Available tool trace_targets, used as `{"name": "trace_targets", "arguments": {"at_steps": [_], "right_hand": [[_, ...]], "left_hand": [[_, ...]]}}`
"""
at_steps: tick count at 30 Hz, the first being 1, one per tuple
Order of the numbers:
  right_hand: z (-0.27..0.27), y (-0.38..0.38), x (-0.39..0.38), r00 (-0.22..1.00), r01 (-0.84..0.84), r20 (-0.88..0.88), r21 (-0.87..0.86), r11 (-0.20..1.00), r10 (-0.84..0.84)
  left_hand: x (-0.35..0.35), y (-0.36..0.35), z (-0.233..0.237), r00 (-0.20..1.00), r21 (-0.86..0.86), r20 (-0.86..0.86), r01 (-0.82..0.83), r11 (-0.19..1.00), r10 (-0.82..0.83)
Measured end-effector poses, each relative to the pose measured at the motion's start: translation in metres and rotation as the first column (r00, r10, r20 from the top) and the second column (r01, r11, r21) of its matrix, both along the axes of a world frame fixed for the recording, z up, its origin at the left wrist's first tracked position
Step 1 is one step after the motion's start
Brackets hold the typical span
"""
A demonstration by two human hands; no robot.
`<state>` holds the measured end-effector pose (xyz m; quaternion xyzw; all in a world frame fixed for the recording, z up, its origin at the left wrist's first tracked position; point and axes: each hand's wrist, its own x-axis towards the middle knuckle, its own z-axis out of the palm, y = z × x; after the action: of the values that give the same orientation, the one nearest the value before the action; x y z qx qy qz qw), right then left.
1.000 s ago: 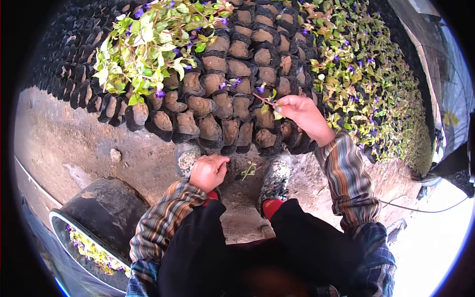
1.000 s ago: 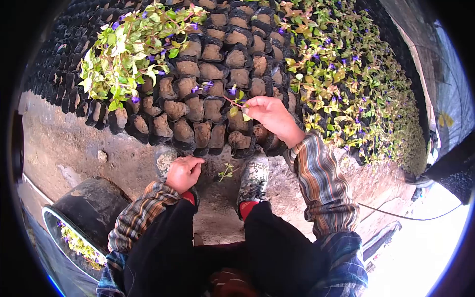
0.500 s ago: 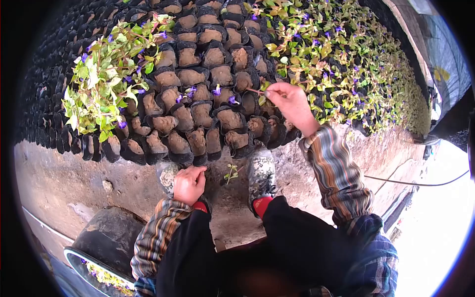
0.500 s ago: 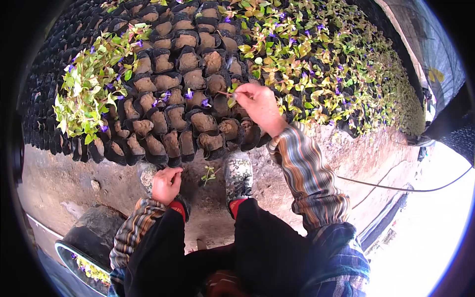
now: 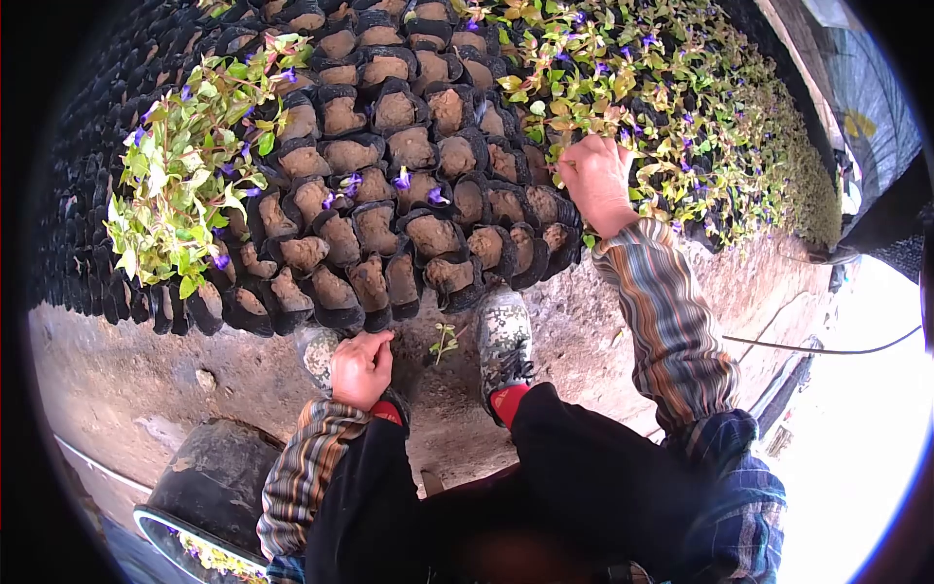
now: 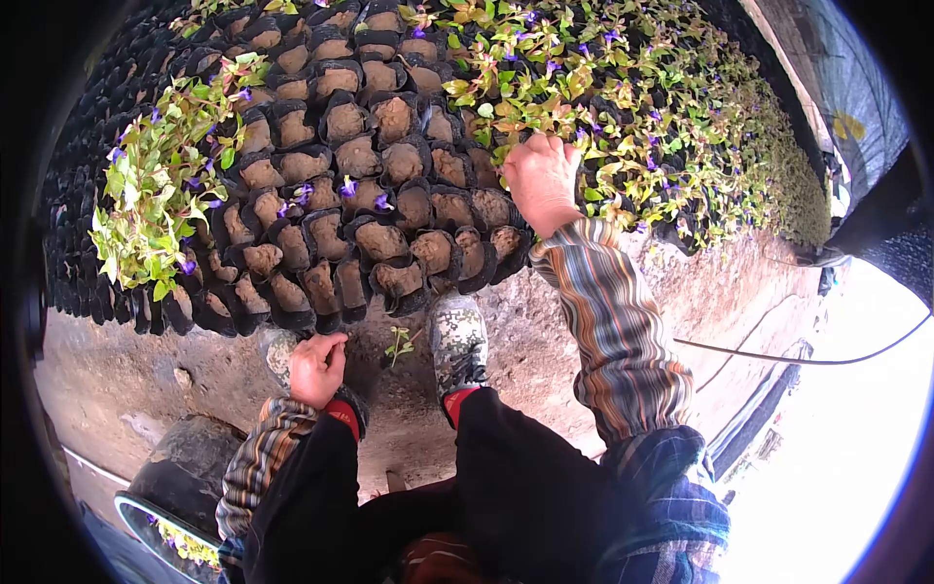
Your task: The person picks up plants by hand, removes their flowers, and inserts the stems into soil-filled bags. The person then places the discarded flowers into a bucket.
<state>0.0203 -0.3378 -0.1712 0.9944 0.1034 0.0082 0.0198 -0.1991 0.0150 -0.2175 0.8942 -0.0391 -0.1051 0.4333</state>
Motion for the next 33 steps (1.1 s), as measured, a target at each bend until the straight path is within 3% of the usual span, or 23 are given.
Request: {"name": "trace_targets", "arguments": {"at_steps": [18,24,28,33], "right_hand": [[-0.007,0.014,0.001,0.993,-0.086,0.078,-0.095,0.992,0.093],[-0.007,0.007,0.001,0.998,-0.049,-0.040,-0.028,0.998,0.048],[-0.015,0.003,-0.002,0.996,-0.078,0.038,0.035,0.996,0.076],[-0.019,0.008,0.002,0.990,-0.132,0.058,-0.003,0.991,0.132]], "left_hand": [[0.001,0.001,0.001,1.000,-0.028,0.012,-0.013,1.000,0.014],[0.001,0.002,-0.001,1.000,-0.047,0.025,-0.018,0.999,0.019],[0.001,0.003,0.000,0.999,-0.036,0.034,-0.004,0.999,0.005],[0.002,0.003,0.000,0.999,-0.025,0.038,0.007,1.000,-0.006]]}}
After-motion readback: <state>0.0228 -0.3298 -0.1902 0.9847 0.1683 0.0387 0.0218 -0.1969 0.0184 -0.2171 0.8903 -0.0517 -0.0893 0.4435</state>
